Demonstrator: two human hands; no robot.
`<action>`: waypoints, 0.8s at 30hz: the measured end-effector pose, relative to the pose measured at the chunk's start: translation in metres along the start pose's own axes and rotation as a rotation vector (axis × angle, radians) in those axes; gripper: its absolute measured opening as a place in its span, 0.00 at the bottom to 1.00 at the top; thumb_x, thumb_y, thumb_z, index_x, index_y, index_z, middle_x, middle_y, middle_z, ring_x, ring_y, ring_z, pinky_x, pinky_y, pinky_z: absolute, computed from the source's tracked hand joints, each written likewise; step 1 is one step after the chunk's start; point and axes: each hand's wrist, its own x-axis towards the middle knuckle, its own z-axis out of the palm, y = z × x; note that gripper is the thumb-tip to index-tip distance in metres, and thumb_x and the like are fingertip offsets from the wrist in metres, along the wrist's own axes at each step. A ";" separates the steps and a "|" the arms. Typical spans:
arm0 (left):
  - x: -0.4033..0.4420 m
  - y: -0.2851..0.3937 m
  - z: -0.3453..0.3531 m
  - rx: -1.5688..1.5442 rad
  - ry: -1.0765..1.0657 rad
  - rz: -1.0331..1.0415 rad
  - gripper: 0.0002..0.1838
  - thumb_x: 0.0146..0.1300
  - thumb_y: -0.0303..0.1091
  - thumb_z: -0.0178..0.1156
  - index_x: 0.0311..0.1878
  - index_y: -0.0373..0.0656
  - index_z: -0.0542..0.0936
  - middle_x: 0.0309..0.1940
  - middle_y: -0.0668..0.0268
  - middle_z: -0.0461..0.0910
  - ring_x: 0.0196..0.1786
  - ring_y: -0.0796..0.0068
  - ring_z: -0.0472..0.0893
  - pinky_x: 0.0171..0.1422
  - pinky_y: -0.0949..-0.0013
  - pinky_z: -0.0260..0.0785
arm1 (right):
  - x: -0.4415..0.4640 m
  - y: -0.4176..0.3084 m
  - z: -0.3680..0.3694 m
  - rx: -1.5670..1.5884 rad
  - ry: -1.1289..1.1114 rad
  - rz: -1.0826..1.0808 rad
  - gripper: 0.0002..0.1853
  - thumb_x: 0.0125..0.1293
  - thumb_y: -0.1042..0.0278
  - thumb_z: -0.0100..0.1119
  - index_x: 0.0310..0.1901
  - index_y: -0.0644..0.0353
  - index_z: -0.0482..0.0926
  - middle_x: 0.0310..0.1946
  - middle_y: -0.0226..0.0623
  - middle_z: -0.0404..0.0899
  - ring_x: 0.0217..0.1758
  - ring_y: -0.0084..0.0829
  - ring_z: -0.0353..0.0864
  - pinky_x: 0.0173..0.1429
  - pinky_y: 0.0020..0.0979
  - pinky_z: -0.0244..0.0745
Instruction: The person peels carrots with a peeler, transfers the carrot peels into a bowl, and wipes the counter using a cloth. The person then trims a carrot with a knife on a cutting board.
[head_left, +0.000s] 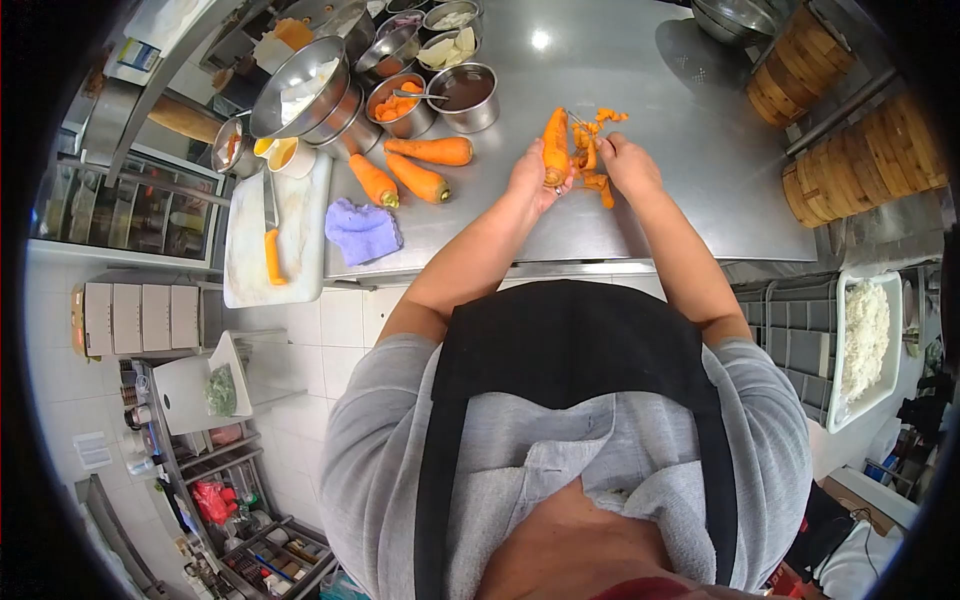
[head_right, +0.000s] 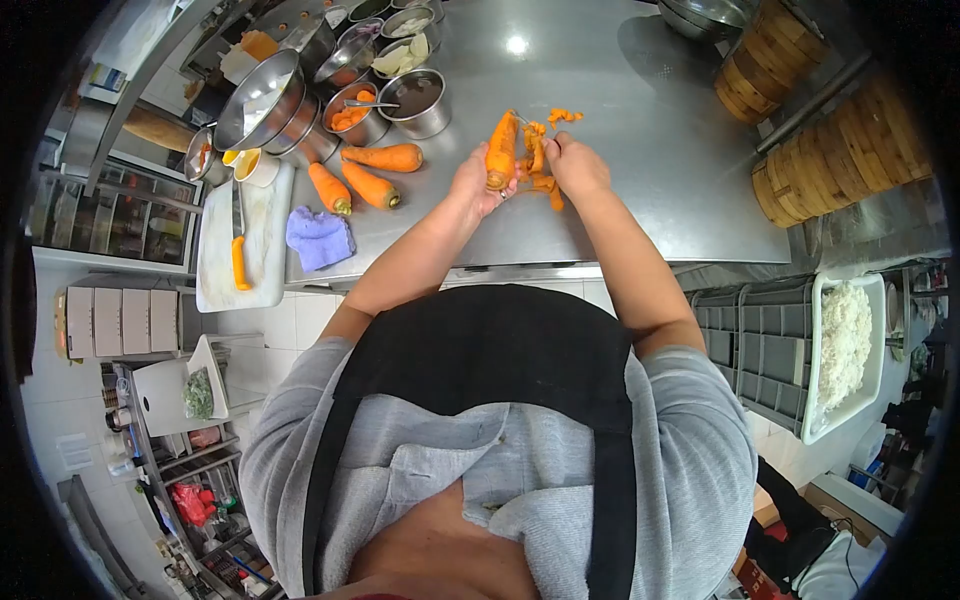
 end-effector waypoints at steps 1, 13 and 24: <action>0.003 0.001 0.000 -0.001 -0.009 -0.001 0.24 0.74 0.54 0.37 0.54 0.44 0.70 0.39 0.57 0.77 0.34 0.66 0.78 0.31 0.68 0.73 | -0.012 -0.005 -0.006 0.040 0.018 -0.020 0.21 0.70 0.45 0.43 0.46 0.53 0.77 0.39 0.45 0.83 0.46 0.47 0.81 0.49 0.46 0.73; 0.003 0.001 0.004 0.068 -0.036 0.013 0.20 0.73 0.52 0.38 0.50 0.48 0.72 0.42 0.62 0.77 0.35 0.67 0.78 0.32 0.69 0.71 | -0.043 -0.020 -0.005 -0.021 -0.060 -0.095 0.20 0.71 0.47 0.43 0.45 0.52 0.79 0.38 0.44 0.83 0.45 0.45 0.82 0.47 0.46 0.75; -0.007 0.004 -0.006 0.053 -0.045 -0.010 0.24 0.74 0.52 0.36 0.52 0.42 0.71 0.35 0.58 0.78 0.33 0.67 0.78 0.31 0.71 0.70 | 0.037 -0.019 0.027 -0.084 -0.008 -0.016 0.20 0.71 0.47 0.41 0.47 0.51 0.77 0.41 0.42 0.83 0.47 0.45 0.81 0.48 0.45 0.74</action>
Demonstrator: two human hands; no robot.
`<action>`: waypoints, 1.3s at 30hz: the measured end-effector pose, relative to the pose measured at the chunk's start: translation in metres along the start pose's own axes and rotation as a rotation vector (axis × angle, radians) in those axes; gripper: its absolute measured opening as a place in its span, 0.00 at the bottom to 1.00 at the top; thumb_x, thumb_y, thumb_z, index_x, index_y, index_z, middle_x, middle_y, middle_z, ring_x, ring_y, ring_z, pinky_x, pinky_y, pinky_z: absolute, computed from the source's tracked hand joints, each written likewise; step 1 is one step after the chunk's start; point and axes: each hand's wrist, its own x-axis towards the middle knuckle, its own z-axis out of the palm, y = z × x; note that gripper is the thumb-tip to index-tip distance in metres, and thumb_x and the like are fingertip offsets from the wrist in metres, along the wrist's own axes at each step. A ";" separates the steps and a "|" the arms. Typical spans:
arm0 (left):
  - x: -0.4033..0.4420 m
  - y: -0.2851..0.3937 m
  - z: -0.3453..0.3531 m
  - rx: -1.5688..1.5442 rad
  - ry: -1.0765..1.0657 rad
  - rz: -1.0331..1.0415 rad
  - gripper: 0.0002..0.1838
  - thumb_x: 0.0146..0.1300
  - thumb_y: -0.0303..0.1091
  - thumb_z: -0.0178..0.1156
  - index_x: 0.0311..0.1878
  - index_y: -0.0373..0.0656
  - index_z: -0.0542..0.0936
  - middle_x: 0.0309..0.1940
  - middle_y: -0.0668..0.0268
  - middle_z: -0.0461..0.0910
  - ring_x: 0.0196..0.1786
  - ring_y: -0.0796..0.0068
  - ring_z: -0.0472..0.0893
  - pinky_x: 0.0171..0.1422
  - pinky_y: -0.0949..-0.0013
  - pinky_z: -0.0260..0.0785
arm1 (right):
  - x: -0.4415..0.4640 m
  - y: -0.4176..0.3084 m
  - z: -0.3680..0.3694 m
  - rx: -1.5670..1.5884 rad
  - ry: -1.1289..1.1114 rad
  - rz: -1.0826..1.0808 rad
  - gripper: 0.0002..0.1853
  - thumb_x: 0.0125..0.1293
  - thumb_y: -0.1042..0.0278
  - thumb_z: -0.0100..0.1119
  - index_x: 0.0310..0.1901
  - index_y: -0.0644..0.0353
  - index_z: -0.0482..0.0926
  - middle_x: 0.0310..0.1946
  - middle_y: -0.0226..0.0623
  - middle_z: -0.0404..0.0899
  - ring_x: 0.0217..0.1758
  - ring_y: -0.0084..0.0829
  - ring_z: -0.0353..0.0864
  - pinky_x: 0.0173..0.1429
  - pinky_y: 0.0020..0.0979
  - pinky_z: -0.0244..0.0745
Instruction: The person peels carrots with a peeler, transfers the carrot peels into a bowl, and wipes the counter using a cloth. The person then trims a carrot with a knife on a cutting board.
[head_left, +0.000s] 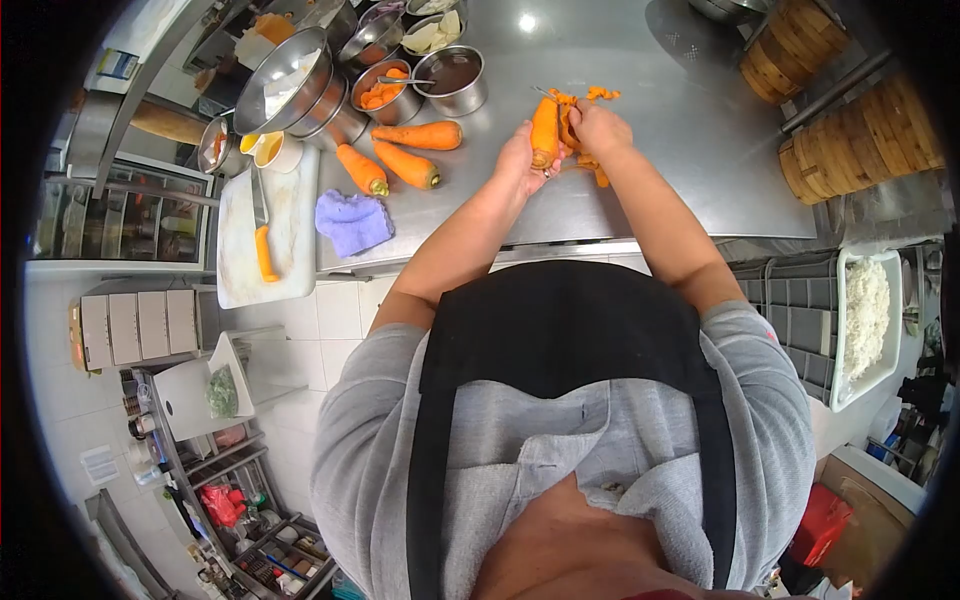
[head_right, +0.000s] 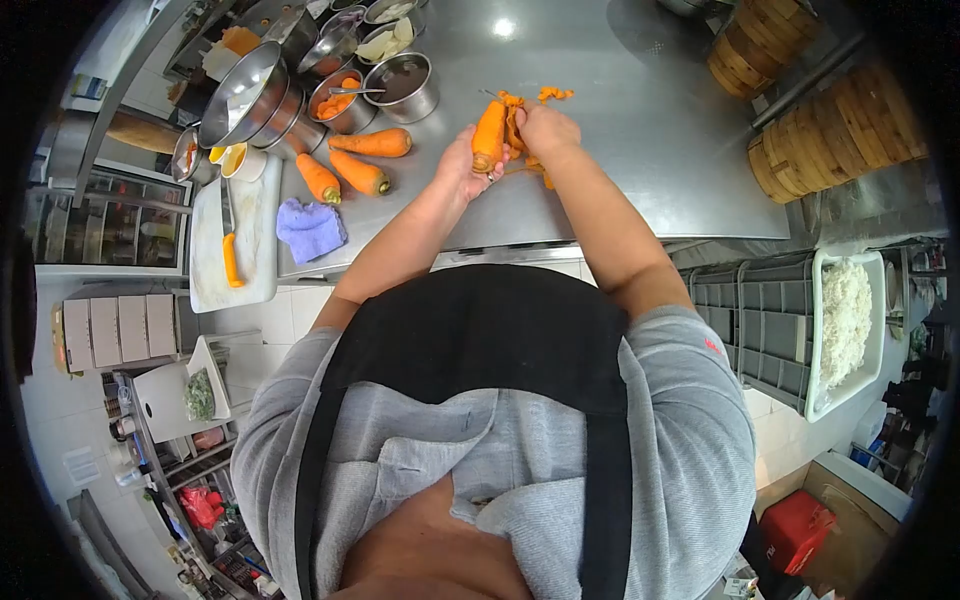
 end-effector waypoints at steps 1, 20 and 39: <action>-0.001 0.001 -0.001 0.000 -0.022 0.001 0.24 0.74 0.52 0.36 0.52 0.42 0.71 0.35 0.57 0.78 0.33 0.67 0.78 0.31 0.71 0.70 | 0.008 -0.001 -0.001 -0.037 -0.003 0.005 0.20 0.71 0.48 0.40 0.49 0.50 0.77 0.44 0.42 0.82 0.49 0.44 0.80 0.50 0.45 0.74; 0.012 0.012 0.020 -0.118 0.039 -0.068 0.18 0.70 0.44 0.42 0.53 0.42 0.72 0.46 0.55 0.76 0.44 0.59 0.78 0.43 0.58 0.74 | -0.111 0.000 -0.032 0.132 0.065 -0.090 0.19 0.69 0.47 0.47 0.43 0.55 0.75 0.37 0.45 0.81 0.42 0.50 0.80 0.44 0.47 0.74; 0.006 0.002 0.008 -0.156 0.006 -0.028 0.22 0.71 0.47 0.41 0.53 0.38 0.71 0.42 0.52 0.76 0.37 0.63 0.77 0.36 0.66 0.73 | -0.021 0.034 -0.021 -0.015 0.022 0.074 0.20 0.71 0.49 0.41 0.49 0.53 0.76 0.40 0.44 0.83 0.48 0.47 0.80 0.50 0.47 0.74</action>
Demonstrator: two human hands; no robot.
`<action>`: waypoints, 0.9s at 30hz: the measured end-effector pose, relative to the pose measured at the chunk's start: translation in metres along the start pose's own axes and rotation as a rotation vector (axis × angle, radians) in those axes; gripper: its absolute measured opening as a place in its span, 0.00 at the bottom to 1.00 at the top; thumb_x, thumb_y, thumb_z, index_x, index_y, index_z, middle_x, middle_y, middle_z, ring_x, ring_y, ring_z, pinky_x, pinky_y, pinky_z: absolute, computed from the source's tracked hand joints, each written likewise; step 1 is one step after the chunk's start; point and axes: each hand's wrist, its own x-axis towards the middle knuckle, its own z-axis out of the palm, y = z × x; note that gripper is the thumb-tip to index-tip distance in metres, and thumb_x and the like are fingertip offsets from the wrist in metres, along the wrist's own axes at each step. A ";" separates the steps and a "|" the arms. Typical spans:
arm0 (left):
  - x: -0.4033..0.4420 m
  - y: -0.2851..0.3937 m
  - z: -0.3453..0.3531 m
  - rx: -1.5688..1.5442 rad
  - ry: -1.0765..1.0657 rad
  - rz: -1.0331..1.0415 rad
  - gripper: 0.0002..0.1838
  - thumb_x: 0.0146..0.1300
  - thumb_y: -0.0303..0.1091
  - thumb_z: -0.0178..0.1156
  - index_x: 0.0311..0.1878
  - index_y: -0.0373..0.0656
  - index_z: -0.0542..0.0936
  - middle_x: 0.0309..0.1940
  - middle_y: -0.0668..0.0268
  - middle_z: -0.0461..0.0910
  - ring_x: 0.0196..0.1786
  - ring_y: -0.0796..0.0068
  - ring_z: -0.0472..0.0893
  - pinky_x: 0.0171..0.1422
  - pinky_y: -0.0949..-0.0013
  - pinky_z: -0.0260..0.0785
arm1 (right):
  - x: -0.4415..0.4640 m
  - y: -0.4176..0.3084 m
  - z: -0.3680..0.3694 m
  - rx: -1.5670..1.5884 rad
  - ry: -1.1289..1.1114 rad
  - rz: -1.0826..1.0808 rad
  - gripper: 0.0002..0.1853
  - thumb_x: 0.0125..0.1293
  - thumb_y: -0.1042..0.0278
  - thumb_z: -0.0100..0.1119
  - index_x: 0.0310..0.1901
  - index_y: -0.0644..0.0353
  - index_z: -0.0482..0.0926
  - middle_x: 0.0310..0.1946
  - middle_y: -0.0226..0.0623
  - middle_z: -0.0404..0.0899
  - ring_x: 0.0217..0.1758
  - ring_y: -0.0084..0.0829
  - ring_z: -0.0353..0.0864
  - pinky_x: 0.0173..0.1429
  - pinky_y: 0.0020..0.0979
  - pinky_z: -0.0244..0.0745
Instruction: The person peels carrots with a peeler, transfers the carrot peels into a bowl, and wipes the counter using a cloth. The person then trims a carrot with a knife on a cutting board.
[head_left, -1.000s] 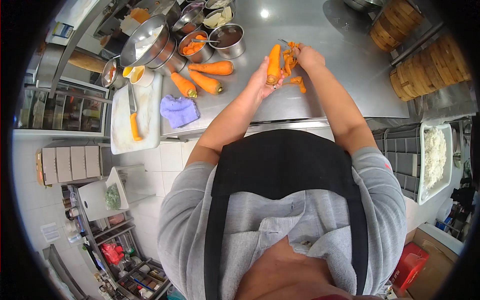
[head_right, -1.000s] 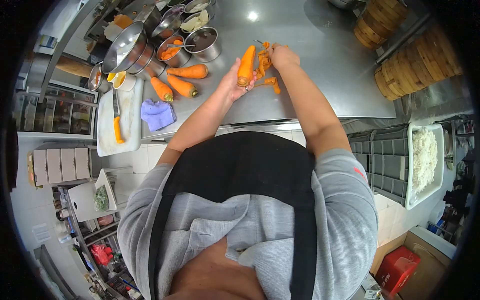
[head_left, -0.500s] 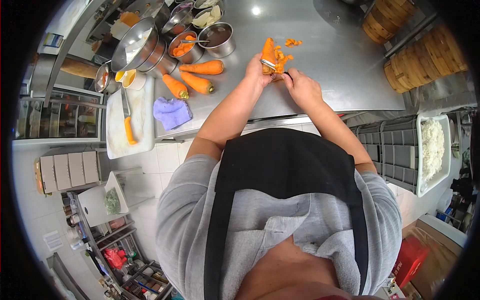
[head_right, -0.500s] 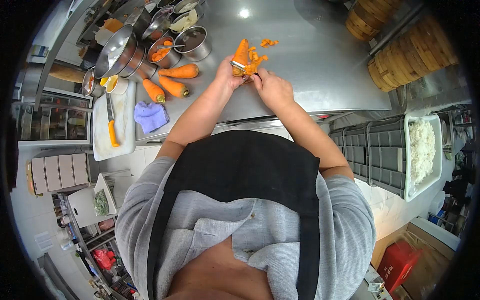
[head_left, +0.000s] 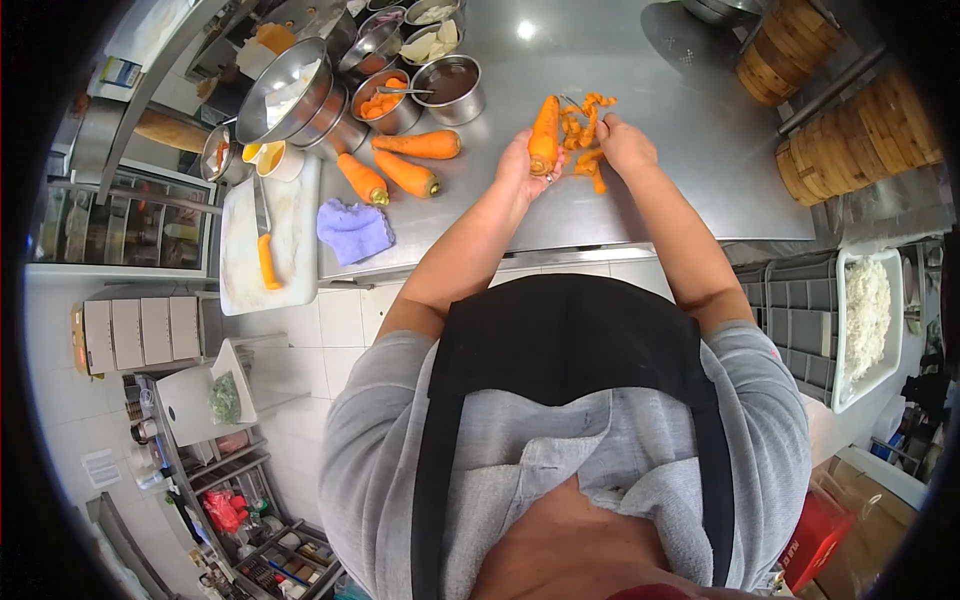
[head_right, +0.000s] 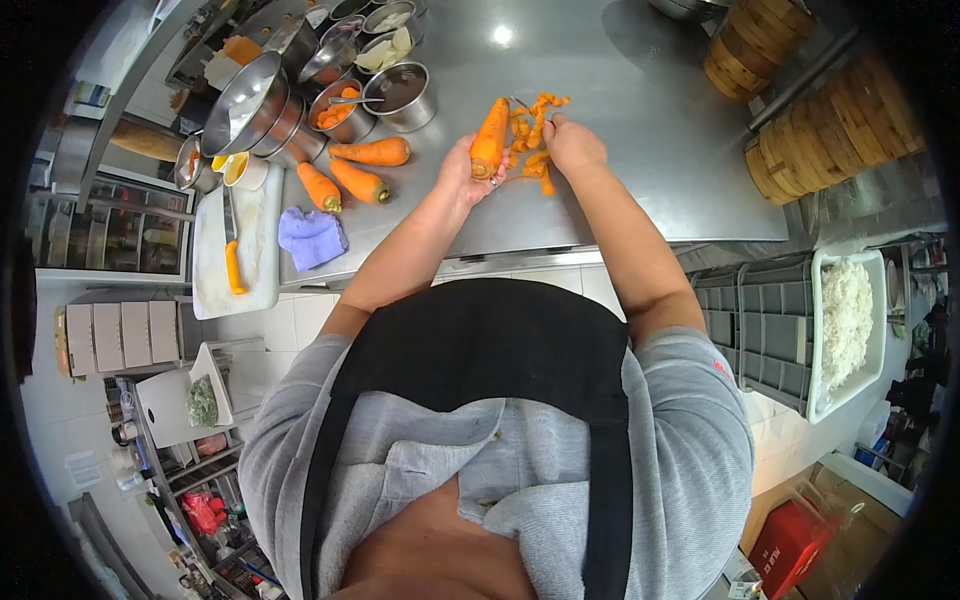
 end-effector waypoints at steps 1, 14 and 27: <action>0.001 0.002 -0.002 -0.008 0.021 0.007 0.22 0.71 0.47 0.42 0.53 0.38 0.71 0.42 0.53 0.76 0.37 0.63 0.77 0.36 0.66 0.73 | -0.009 -0.007 -0.008 0.001 -0.004 -0.005 0.20 0.71 0.49 0.41 0.49 0.53 0.76 0.40 0.44 0.83 0.48 0.47 0.80 0.50 0.47 0.74; 0.002 0.001 -0.002 0.069 0.044 0.042 0.21 0.71 0.48 0.41 0.53 0.42 0.72 0.43 0.56 0.77 0.39 0.63 0.78 0.36 0.63 0.73 | -0.053 -0.027 -0.004 0.041 -0.038 -0.180 0.18 0.71 0.49 0.43 0.45 0.53 0.77 0.38 0.43 0.83 0.44 0.46 0.82 0.45 0.46 0.76; -0.016 0.003 -0.004 0.005 -0.057 0.005 0.22 0.70 0.47 0.45 0.54 0.36 0.71 0.42 0.52 0.76 0.38 0.62 0.78 0.39 0.64 0.76 | 0.071 -0.016 0.014 -0.076 -0.030 0.025 0.19 0.71 0.50 0.41 0.50 0.53 0.75 0.49 0.39 0.80 0.54 0.43 0.79 0.55 0.43 0.73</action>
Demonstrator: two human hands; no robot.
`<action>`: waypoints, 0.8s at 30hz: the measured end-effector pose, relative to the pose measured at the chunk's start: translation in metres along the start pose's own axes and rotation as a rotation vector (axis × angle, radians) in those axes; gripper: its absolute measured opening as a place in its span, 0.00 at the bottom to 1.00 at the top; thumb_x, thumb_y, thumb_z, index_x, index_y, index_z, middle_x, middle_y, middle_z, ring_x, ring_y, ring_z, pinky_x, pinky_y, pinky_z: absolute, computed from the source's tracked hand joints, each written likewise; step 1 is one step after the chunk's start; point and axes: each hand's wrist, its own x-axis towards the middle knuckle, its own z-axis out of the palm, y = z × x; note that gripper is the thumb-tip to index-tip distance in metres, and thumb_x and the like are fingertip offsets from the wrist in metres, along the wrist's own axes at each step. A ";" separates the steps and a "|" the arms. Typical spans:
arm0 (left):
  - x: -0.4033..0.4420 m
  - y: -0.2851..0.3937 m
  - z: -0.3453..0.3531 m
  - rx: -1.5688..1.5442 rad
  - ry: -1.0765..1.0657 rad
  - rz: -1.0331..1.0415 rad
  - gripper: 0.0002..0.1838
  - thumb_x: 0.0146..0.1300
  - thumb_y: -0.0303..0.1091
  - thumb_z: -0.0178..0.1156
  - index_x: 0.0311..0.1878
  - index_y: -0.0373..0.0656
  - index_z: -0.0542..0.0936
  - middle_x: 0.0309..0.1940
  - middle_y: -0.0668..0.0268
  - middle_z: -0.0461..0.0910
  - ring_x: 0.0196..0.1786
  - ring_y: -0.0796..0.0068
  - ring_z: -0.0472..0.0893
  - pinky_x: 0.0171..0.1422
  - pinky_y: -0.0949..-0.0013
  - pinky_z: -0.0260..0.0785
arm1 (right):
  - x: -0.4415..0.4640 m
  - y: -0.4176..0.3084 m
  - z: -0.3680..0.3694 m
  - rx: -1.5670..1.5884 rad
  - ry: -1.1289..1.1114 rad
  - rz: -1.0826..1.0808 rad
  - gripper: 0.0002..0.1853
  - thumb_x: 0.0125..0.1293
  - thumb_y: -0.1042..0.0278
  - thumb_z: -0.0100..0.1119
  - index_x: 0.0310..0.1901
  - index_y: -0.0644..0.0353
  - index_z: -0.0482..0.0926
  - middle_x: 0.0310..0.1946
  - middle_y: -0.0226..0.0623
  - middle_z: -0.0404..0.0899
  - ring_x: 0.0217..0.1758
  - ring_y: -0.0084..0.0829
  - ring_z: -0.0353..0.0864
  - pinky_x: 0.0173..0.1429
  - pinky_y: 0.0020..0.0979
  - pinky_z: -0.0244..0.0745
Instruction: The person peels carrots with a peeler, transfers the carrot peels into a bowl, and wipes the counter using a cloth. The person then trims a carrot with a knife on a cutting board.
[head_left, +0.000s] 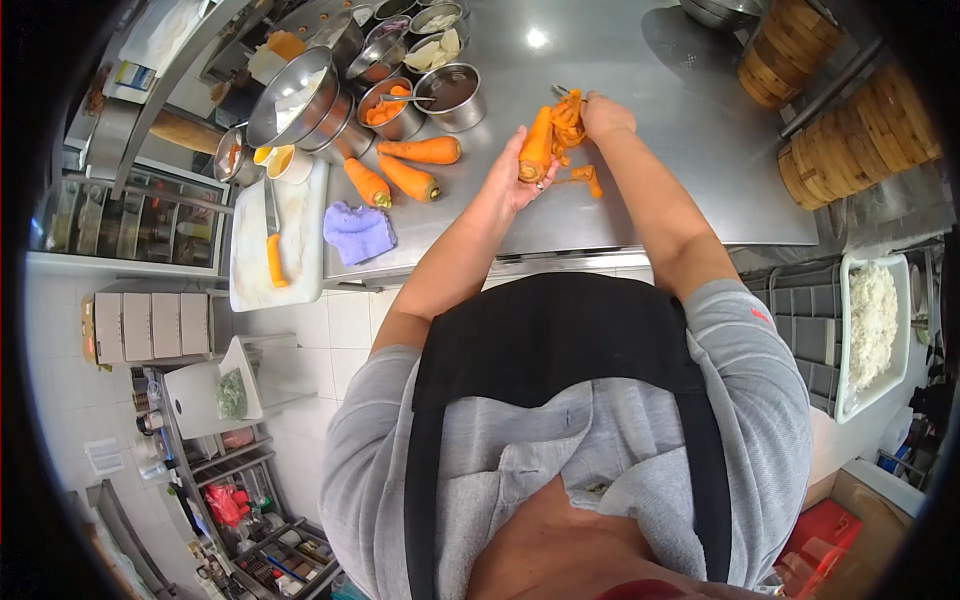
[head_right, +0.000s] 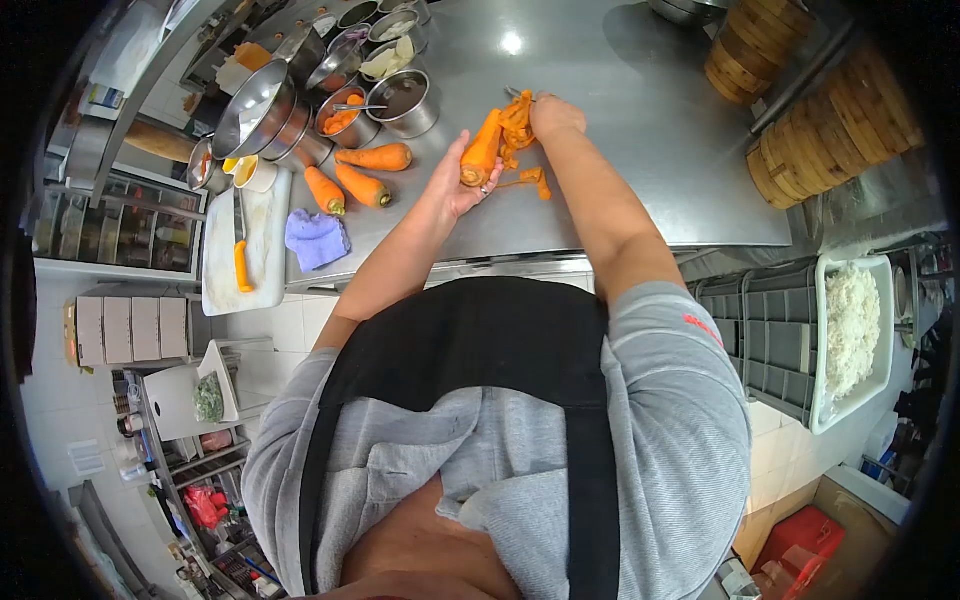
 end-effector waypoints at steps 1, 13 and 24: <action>-0.004 0.001 0.007 0.020 0.030 0.038 0.22 0.70 0.46 0.46 0.54 0.36 0.71 0.43 0.51 0.76 0.40 0.62 0.78 0.41 0.63 0.77 | -0.007 -0.004 -0.006 0.003 -0.001 -0.010 0.19 0.71 0.50 0.41 0.50 0.53 0.75 0.49 0.39 0.80 0.54 0.43 0.79 0.55 0.43 0.73; 0.035 0.000 0.020 -0.017 0.138 0.120 0.22 0.71 0.47 0.41 0.56 0.41 0.71 0.45 0.56 0.76 0.45 0.58 0.77 0.47 0.55 0.74 | -0.141 0.017 -0.030 0.212 -0.015 -0.361 0.18 0.71 0.51 0.45 0.48 0.56 0.76 0.43 0.43 0.80 0.45 0.47 0.80 0.47 0.46 0.75; 0.052 0.005 -0.003 -0.188 0.029 0.116 0.20 0.70 0.47 0.42 0.53 0.43 0.73 0.43 0.57 0.76 0.41 0.60 0.77 0.41 0.54 0.74 | -0.127 0.001 -0.021 0.192 -0.079 -0.347 0.18 0.71 0.50 0.43 0.44 0.55 0.76 0.39 0.44 0.82 0.43 0.47 0.81 0.46 0.48 0.75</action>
